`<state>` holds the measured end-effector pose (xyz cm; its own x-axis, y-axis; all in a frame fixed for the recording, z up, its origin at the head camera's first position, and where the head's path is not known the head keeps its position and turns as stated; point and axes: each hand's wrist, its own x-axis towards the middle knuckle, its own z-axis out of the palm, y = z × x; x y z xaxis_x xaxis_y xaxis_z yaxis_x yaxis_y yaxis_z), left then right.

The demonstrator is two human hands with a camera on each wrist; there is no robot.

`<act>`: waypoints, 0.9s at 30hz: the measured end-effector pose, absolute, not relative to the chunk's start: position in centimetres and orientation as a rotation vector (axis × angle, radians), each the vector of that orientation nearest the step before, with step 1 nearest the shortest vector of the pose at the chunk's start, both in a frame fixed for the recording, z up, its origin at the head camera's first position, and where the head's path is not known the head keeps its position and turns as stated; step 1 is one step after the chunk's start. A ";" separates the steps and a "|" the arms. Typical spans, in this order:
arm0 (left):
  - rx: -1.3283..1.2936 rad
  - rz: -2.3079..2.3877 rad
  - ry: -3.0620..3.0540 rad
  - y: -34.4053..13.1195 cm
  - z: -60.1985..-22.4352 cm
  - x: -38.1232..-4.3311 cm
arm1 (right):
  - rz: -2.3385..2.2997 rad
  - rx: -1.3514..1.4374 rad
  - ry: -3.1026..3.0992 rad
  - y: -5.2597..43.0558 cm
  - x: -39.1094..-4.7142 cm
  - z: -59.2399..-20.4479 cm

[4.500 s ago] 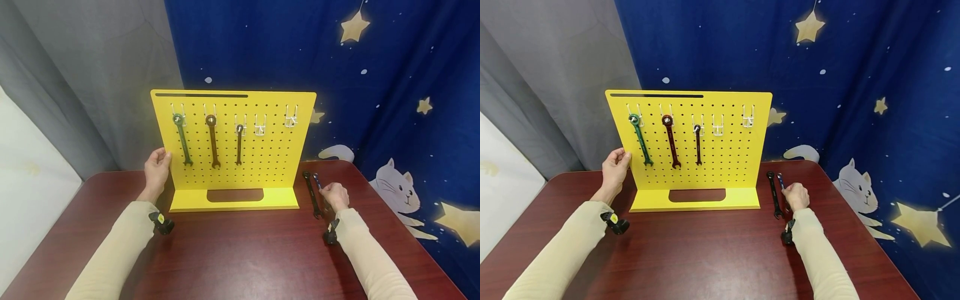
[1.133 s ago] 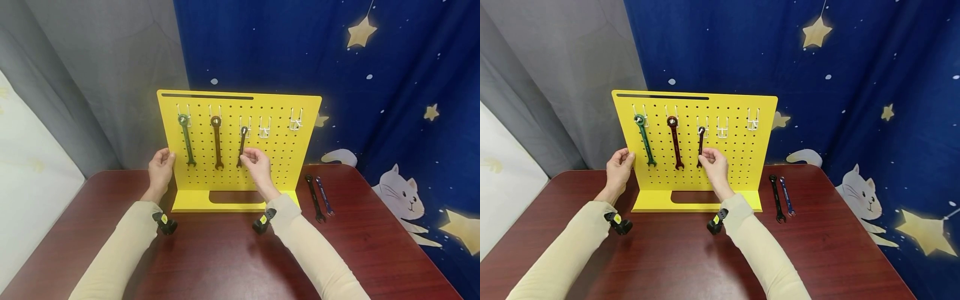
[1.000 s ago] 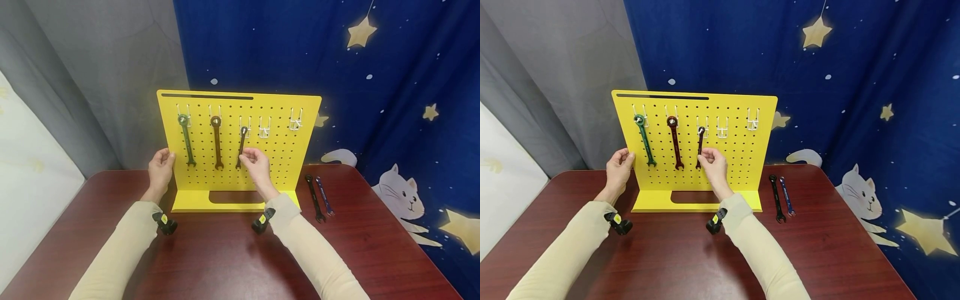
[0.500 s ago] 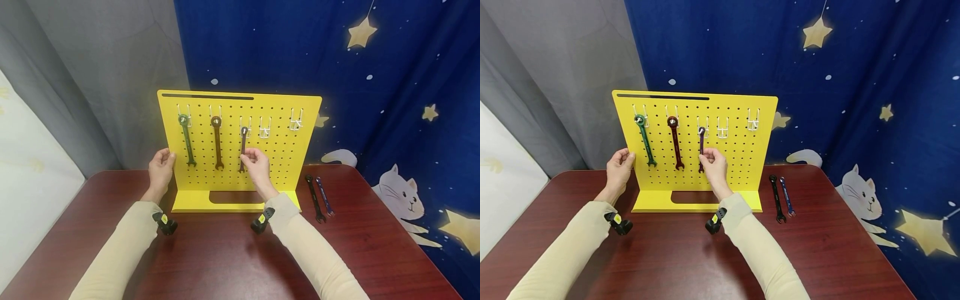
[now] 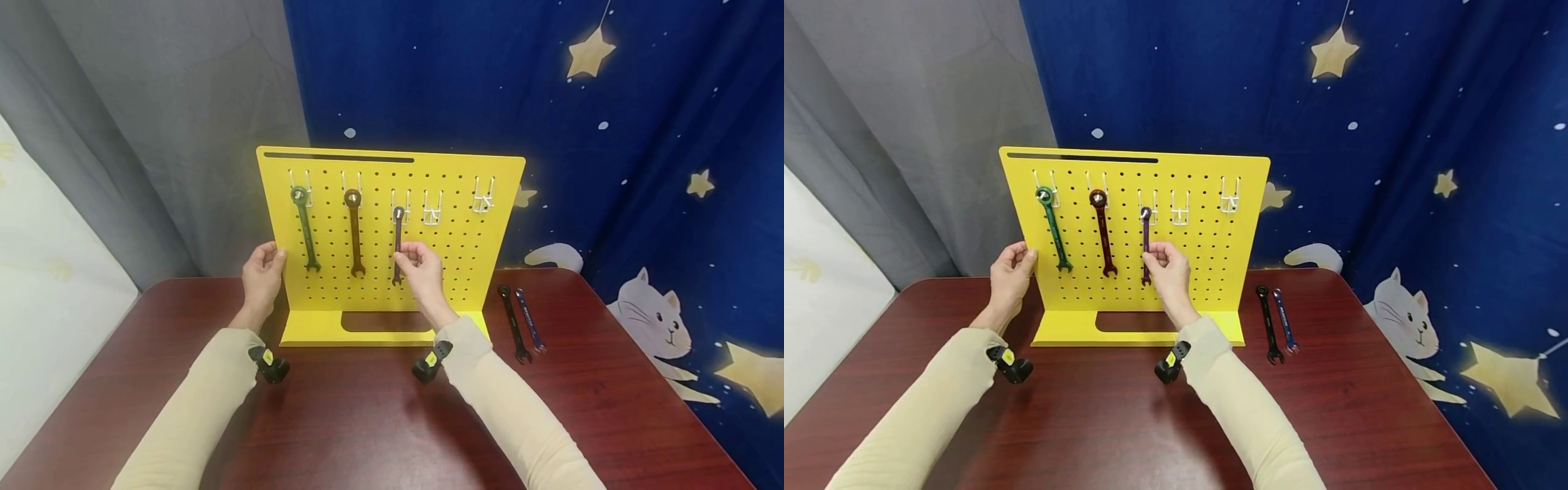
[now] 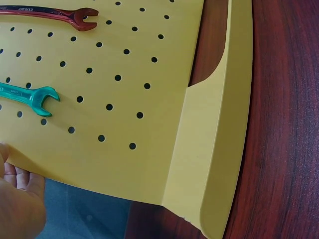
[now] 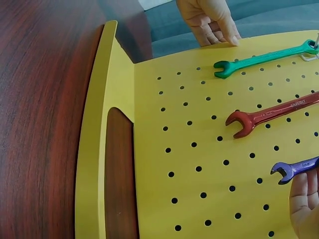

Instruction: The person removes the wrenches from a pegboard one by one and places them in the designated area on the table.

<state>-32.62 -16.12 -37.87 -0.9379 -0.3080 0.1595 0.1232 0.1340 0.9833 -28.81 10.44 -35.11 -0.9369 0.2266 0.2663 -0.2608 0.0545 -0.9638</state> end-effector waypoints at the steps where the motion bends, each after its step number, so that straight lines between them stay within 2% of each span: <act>1: 0.176 -1.868 -2.094 -16.1 -37.9 -32.6 | 1.947 0.035 -1.994 10.5 -28.8 -35.1; 27: 0.180 -1.878 -2.092 -16.0 -37.7 -32.4 | 2.025 0.105 -1.997 11.1 -27.4 -34.8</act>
